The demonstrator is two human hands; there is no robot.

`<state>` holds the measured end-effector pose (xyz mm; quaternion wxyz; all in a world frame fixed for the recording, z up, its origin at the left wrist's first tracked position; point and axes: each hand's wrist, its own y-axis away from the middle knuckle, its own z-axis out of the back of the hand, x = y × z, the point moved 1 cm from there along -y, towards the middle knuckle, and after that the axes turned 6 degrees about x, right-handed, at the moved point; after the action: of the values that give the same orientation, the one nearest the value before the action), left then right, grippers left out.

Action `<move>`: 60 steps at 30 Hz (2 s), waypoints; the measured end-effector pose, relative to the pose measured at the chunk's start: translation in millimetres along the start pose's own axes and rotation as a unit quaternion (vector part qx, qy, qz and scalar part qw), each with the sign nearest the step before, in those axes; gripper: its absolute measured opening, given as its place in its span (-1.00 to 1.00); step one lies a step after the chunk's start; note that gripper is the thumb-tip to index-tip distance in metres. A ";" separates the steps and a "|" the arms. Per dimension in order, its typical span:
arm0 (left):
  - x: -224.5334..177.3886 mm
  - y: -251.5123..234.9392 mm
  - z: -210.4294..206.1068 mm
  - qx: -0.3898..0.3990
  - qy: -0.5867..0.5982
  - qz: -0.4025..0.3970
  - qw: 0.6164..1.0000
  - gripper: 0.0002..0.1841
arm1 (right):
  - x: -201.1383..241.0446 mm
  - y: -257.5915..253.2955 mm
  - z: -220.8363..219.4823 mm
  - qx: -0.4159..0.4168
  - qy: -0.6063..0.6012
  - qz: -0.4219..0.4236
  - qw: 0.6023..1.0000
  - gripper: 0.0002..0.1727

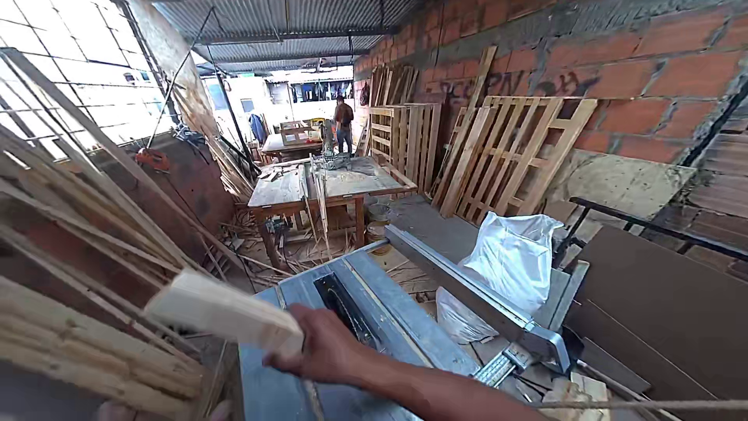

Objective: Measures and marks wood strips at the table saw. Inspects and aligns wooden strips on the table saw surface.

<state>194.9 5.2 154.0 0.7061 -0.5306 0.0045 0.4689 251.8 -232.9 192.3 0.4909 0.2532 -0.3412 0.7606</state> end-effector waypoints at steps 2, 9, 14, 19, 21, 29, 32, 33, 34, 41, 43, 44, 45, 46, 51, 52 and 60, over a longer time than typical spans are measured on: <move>-32.0 -2.2 -1.3 0.064 0.058 -0.011 0.996 0.06 | 47.9 -2.8 19.2 -0.121 -0.194 -0.025 0.973 -0.39; -33.1 44.2 -89.8 0.291 -0.060 -0.042 0.954 -0.25 | -13.0 64.3 -14.3 -0.280 -0.465 -0.093 0.835 -0.37; 31.1 107.3 -148.8 0.548 -0.078 -0.079 0.829 -0.33 | -126.4 191.1 -28.1 -0.013 -0.289 -0.376 0.880 -0.43; 50.9 136.7 -147.8 0.578 -0.114 -0.084 0.803 -0.39 | -160.8 286.7 -18.4 0.068 -0.120 -0.426 0.894 -0.48; 54.9 142.4 -146.0 0.529 -0.118 -0.094 0.835 -0.40 | -172.4 298.1 -3.6 0.009 -0.078 -0.422 0.903 -0.53; 32.8 187.0 -122.1 0.475 -0.099 -0.096 0.869 -0.46 | -205.5 297.0 40.4 -0.132 -0.006 -0.371 0.919 -0.66; 35.3 188.1 -122.8 0.455 -0.099 -0.083 0.881 -0.46 | -216.1 292.1 48.9 -0.072 0.080 -0.314 0.943 -0.55; 34.4 187.4 -121.2 0.449 -0.104 -0.079 0.884 -0.48 | -218.3 288.3 50.0 -0.045 0.122 -0.270 0.954 -0.44; 33.4 185.2 -118.2 0.441 -0.107 -0.083 0.887 -0.50 | -219.3 281.9 48.9 -0.013 0.166 -0.218 0.962 -0.28; -11.9 121.4 -49.3 0.124 -0.115 0.070 0.983 -0.41 | -174.9 232.2 -8.0 0.140 0.085 -0.091 0.982 -0.47; -19.6 92.4 -42.2 0.072 0.047 0.242 0.966 -0.16 | -151.5 211.2 -38.0 0.113 -0.067 -0.083 0.988 -0.47; -22.0 83.5 -48.0 0.088 0.165 0.283 0.941 -0.10 | -138.3 199.1 -52.5 0.115 -0.124 -0.059 0.984 -0.46; -28.3 77.9 -59.1 0.108 0.281 0.277 0.912 -0.09 | -126.2 186.6 -64.3 0.138 -0.161 -0.027 0.977 -0.45; -39.1 72.9 -71.4 0.129 0.371 0.241 0.887 -0.14 | -117.1 174.7 -73.1 0.183 -0.172 0.008 0.968 -0.40; -77.7 64.7 -78.0 0.297 0.053 0.009 0.953 -0.31 | -123.1 173.0 -78.7 0.353 -0.075 -0.025 0.932 -0.29; -64.3 72.5 -77.2 0.353 -0.027 -0.055 0.934 -0.27 | -133.3 182.3 -70.2 0.361 -0.104 -0.062 0.925 -0.41; 48.8 169.8 -97.1 0.585 -0.049 -0.120 0.800 -0.39 | -178.1 292.7 2.9 0.280 -0.260 -0.268 0.884 -0.60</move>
<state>156.7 -36.4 -39.6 0.9322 0.0109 0.1799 0.3138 52.2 -420.9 -13.3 0.4781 0.6509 -0.1486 0.5706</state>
